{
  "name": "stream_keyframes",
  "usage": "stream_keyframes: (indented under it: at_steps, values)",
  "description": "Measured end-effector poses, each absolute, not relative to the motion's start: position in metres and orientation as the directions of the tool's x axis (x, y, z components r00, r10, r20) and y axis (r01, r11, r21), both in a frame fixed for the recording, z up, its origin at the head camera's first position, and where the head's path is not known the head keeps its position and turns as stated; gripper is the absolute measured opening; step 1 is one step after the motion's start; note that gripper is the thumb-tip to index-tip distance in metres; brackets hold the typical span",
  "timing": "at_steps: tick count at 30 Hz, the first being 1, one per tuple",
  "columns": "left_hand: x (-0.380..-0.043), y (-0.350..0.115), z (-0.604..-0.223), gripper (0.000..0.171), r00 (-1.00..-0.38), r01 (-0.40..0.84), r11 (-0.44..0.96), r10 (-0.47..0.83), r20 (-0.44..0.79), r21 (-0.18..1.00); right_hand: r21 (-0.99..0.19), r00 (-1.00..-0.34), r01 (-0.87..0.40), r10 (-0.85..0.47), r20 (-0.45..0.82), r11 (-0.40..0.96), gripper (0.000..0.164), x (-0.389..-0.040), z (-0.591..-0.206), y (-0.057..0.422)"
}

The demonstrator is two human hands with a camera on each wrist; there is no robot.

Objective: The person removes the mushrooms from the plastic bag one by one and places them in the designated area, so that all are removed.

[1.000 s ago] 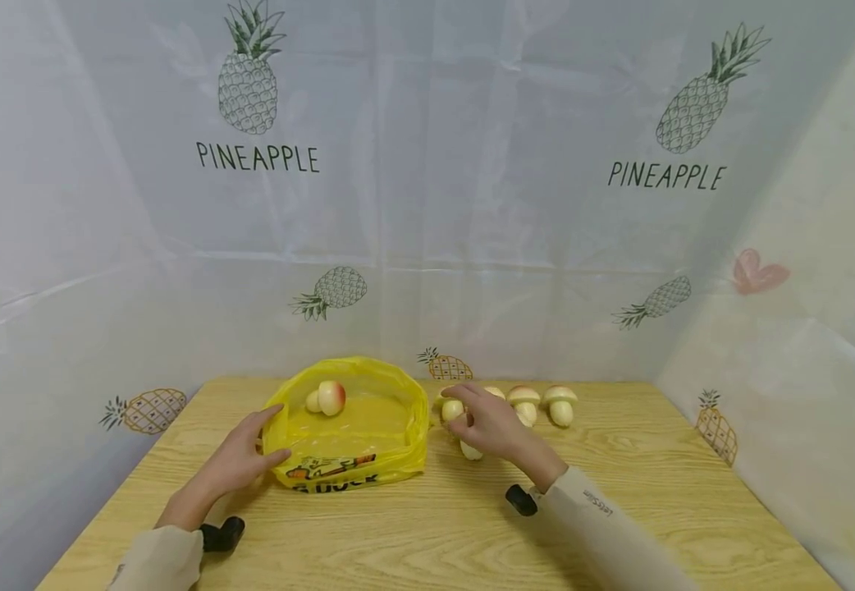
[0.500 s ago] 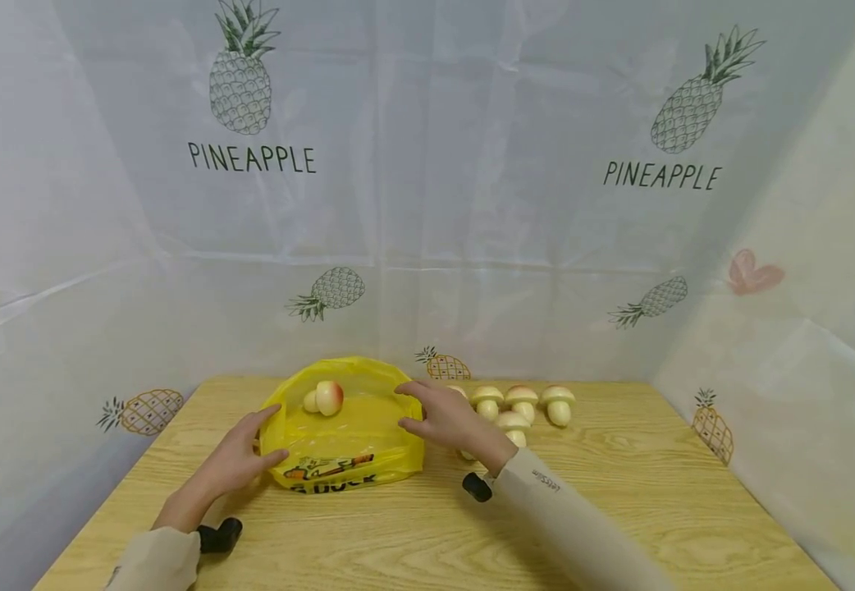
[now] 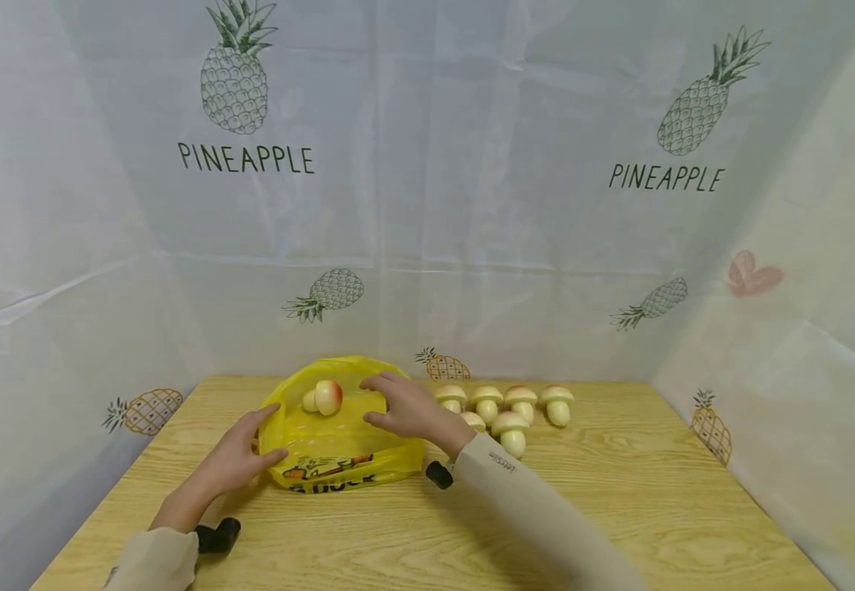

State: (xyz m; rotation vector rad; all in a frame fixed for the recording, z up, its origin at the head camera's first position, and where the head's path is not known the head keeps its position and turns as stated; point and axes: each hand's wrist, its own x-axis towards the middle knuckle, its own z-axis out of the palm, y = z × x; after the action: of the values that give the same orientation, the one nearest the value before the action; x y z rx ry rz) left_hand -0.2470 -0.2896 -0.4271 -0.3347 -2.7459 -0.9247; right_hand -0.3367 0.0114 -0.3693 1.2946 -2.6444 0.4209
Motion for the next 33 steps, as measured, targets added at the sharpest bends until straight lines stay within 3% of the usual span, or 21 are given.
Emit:
stream_keyframes:
  at_steps: [14, 33]
  values:
    - [-0.243, -0.292, -0.427, 0.075, -0.953, 0.271, 0.775, 0.134, 0.272, 0.571, -0.181, -0.655, -0.755, -0.721, 0.227, 0.63, 0.053, -0.354, -0.368, -0.036]
    - [-0.244, -0.288, -0.423, 0.074, -0.953, 0.266, 0.779, 0.125, 0.275, 0.568, -0.204, -0.651, -0.756, -0.745, 0.144, 0.621, 0.06, -0.367, -0.38, -0.065]
